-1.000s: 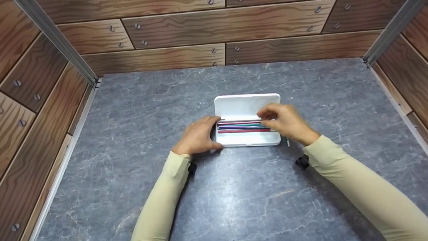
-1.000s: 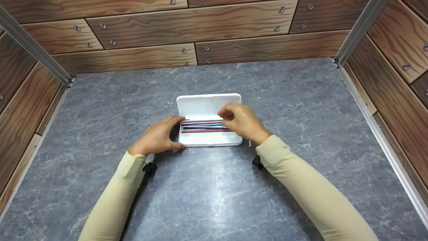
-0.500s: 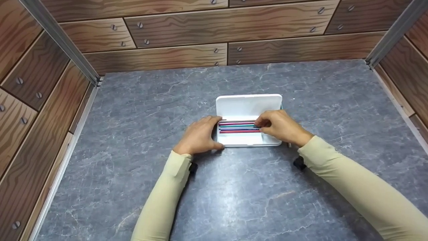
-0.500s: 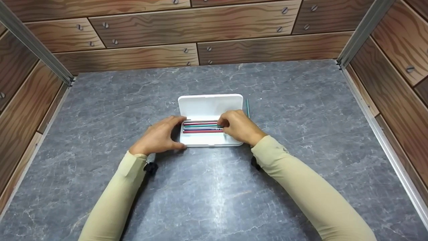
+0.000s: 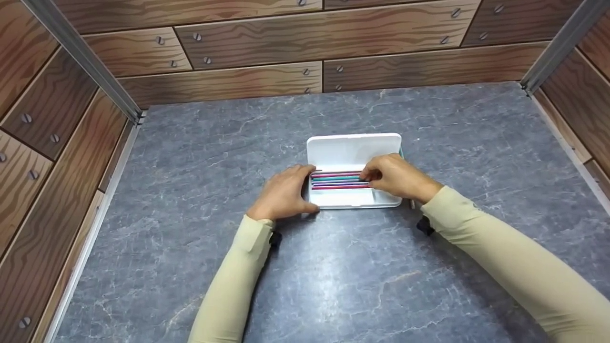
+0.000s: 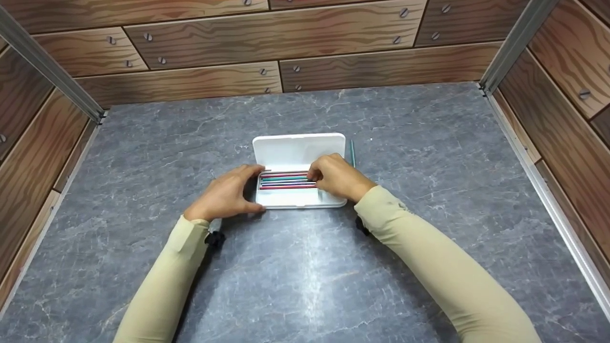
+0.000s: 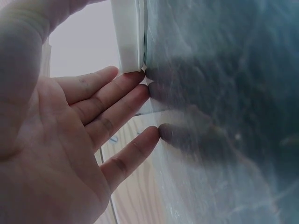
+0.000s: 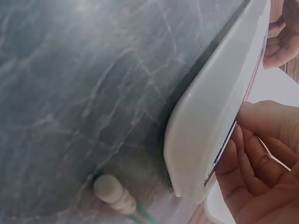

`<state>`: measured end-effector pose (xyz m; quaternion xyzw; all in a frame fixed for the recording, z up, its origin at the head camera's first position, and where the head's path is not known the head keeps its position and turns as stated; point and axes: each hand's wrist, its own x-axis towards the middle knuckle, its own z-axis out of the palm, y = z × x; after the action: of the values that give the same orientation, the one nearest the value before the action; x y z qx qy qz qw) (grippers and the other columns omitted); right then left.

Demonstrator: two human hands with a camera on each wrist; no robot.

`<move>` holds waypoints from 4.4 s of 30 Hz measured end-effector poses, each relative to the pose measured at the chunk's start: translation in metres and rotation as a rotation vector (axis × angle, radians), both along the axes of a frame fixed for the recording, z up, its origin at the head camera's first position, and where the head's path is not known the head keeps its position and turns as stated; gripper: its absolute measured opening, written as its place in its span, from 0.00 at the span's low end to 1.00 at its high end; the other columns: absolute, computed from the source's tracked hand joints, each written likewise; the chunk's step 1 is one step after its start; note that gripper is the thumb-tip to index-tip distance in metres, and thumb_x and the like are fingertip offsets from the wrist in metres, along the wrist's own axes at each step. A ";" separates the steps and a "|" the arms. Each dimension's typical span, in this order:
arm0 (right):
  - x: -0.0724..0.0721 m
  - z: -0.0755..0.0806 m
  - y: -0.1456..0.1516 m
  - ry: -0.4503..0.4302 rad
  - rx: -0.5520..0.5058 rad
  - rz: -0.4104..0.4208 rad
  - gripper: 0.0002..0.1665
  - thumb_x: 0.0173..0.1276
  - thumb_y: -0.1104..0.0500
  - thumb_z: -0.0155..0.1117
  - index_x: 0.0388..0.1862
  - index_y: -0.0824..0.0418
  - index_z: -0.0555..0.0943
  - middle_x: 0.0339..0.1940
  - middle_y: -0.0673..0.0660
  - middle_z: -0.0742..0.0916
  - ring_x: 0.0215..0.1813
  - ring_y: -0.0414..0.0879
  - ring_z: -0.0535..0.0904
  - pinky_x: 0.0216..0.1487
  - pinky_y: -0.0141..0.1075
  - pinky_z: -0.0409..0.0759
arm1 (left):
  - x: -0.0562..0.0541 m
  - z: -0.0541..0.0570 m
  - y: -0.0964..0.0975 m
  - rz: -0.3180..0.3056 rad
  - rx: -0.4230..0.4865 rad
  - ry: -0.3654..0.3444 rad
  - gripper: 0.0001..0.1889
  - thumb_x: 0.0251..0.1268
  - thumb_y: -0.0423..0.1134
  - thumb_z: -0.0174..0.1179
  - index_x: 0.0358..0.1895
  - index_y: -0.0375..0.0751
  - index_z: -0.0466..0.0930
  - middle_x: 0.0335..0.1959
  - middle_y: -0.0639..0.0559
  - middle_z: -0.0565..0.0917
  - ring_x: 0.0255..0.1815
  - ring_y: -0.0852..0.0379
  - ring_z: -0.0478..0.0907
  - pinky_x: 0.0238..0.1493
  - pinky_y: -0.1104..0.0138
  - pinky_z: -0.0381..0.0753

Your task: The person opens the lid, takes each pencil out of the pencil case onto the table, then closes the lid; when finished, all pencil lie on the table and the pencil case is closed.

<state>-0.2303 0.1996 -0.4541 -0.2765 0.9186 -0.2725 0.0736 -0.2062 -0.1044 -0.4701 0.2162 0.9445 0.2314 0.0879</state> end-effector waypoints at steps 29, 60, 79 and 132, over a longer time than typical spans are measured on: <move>0.012 0.050 0.038 0.152 -0.282 -0.390 0.12 0.71 0.70 0.74 0.51 0.68 0.94 0.44 0.69 0.95 0.36 0.28 0.82 0.38 0.14 0.77 | 0.001 -0.003 -0.003 0.007 0.023 0.023 0.47 0.57 0.51 0.87 0.79 0.41 0.76 0.71 0.44 0.85 0.74 0.43 0.82 0.77 0.43 0.80; 0.015 -0.005 0.079 -0.108 -0.063 -0.625 0.20 0.63 0.61 0.75 0.52 0.69 0.93 0.42 0.64 0.95 0.39 0.45 0.83 0.41 0.30 0.75 | 0.002 -0.002 -0.002 0.012 0.020 -0.003 0.47 0.58 0.51 0.86 0.80 0.42 0.75 0.73 0.44 0.84 0.76 0.43 0.81 0.79 0.43 0.77; 0.020 -0.005 0.071 -0.101 -0.041 -0.584 0.25 0.62 0.64 0.74 0.58 0.71 0.91 0.44 0.68 0.95 0.33 0.38 0.83 0.41 0.32 0.78 | 0.002 -0.002 -0.002 0.012 0.022 0.015 0.47 0.56 0.51 0.87 0.79 0.42 0.76 0.71 0.44 0.85 0.74 0.43 0.82 0.78 0.45 0.79; 0.008 -0.004 0.017 0.189 -0.114 0.035 0.12 0.69 0.75 0.76 0.50 0.69 0.92 0.44 0.63 0.94 0.46 0.58 0.93 0.52 0.54 0.93 | 0.001 -0.002 -0.002 0.015 0.012 0.000 0.48 0.57 0.52 0.87 0.80 0.42 0.75 0.72 0.45 0.84 0.76 0.44 0.80 0.80 0.45 0.77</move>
<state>-0.2225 0.2170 -0.4582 -0.3208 0.8994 -0.2959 -0.0244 -0.2049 -0.1065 -0.4722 0.2095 0.9447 0.2376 0.0851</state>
